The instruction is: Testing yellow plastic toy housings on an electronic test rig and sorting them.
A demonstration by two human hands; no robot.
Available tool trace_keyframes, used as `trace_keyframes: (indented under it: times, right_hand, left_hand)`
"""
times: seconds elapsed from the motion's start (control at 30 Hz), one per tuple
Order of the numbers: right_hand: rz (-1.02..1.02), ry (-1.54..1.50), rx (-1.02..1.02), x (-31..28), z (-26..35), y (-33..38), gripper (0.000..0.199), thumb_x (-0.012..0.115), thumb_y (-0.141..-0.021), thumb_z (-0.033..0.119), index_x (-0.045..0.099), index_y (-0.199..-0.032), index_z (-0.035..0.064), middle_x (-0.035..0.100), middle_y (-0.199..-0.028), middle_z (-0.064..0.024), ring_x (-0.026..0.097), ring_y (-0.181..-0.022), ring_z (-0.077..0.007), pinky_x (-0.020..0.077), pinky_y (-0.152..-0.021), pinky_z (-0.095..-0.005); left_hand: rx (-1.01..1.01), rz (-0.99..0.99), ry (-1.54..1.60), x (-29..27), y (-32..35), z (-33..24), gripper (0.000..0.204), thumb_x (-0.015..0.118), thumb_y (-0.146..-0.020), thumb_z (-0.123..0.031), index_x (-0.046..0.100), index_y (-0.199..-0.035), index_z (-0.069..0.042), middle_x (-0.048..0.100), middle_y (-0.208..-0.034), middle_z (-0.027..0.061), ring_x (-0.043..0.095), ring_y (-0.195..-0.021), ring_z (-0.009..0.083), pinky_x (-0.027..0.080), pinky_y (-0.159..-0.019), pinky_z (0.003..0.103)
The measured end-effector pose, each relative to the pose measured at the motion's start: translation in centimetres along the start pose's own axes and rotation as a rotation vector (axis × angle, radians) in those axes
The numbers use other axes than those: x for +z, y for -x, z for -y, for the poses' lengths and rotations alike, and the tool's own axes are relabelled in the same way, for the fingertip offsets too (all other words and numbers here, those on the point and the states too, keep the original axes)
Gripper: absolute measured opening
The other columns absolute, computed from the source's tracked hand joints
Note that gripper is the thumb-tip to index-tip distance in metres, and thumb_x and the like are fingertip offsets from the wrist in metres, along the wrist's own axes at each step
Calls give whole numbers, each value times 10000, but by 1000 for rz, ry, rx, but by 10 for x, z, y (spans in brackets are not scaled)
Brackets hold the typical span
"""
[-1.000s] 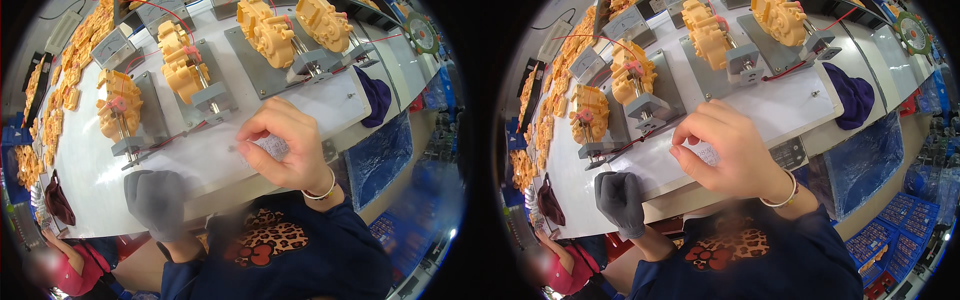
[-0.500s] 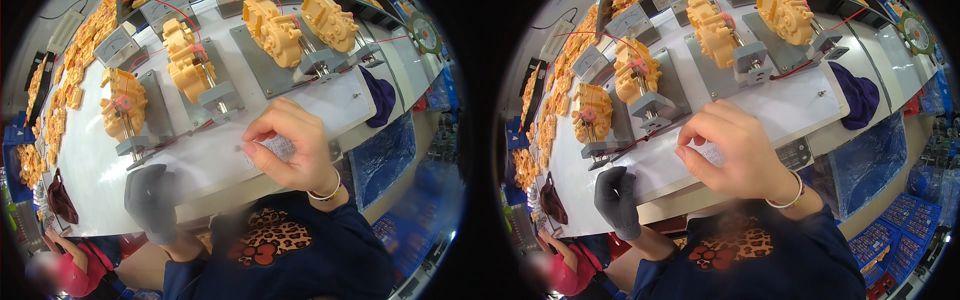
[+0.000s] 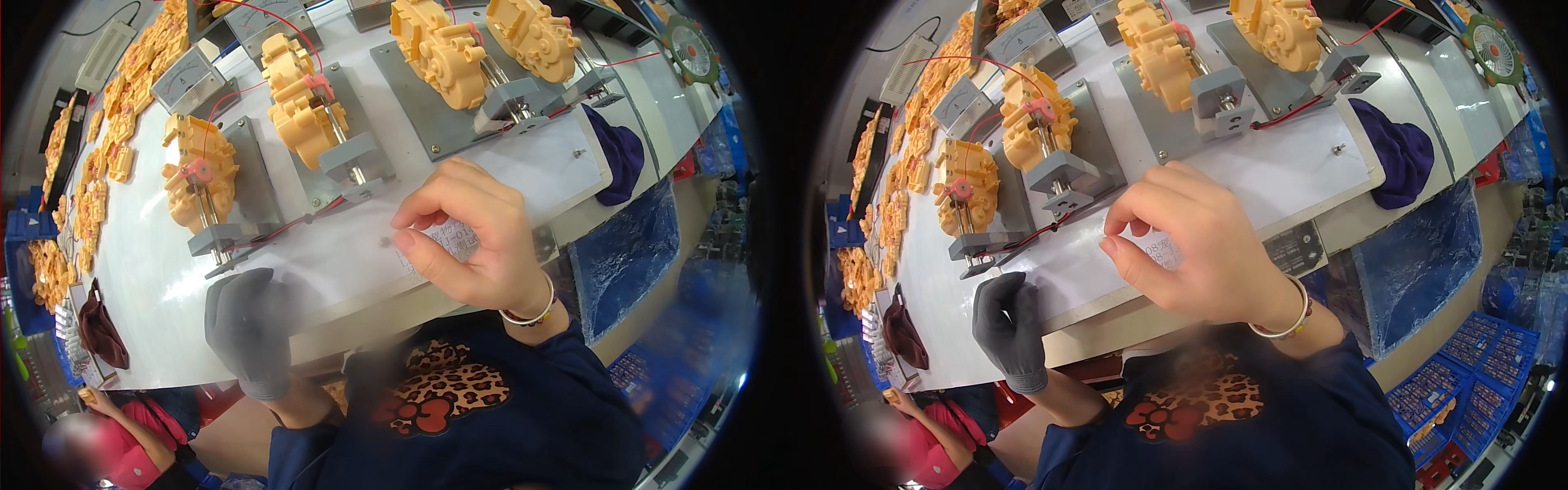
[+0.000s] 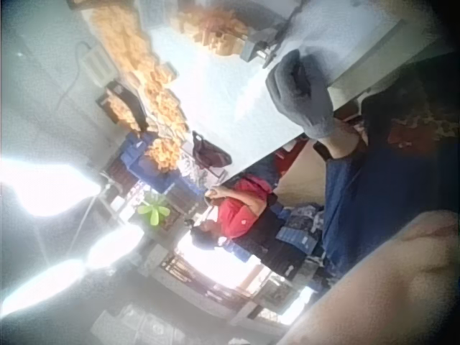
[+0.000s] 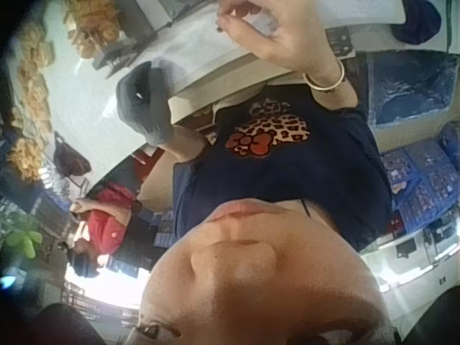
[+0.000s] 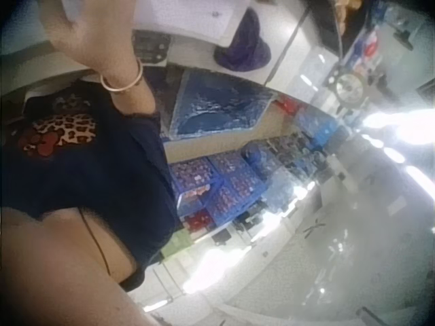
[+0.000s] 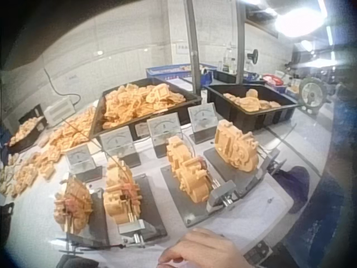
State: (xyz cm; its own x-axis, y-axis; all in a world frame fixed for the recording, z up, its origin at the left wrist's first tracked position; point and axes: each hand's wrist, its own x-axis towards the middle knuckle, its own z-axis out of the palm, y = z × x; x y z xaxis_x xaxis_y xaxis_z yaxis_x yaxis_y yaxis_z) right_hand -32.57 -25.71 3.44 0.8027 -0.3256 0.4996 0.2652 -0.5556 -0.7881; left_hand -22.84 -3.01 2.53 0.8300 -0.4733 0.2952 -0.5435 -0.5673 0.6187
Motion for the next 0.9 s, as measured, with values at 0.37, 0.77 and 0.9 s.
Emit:
trace_keyframes:
  times: [0.37, 0.77, 0.9]
  right_hand:
    - [-9, 1, 0, 2, 1, -1, 82, 670, -699, 57, 608, -745, 29, 560, -656, -54, 504, -593, -165, 393, -555, -255]
    - [73, -245, -148, 63, 39, -9, 424, 660, -718, 75, 540, -1118, 5, 579, -974, -124, 579, -874, -267, 468, -762, -336]
    - [170, -357, -102, 83, 34, -12, 570, 649, -723, 89, 441, -1251, 37, 497, -1146, -158, 535, -991, -296, 455, -835, -350]
  left_hand:
    - [131, -23, -38, 2, -3, -2, 135, 655, -705, 29, 622, -834, 11, 572, -808, 93, 564, -715, 185, 451, -662, 265]
    - [199, -150, 72, -50, -50, 3, 274, 559, -846, -122, 573, -1086, 8, 566, -838, 59, 495, -721, 112, 408, -681, 242]
    - [251, 174, 125, -50, -99, -7, 523, 444, -940, -425, 493, -1248, -5, 558, -946, 90, 507, -812, 119, 409, -751, 248]
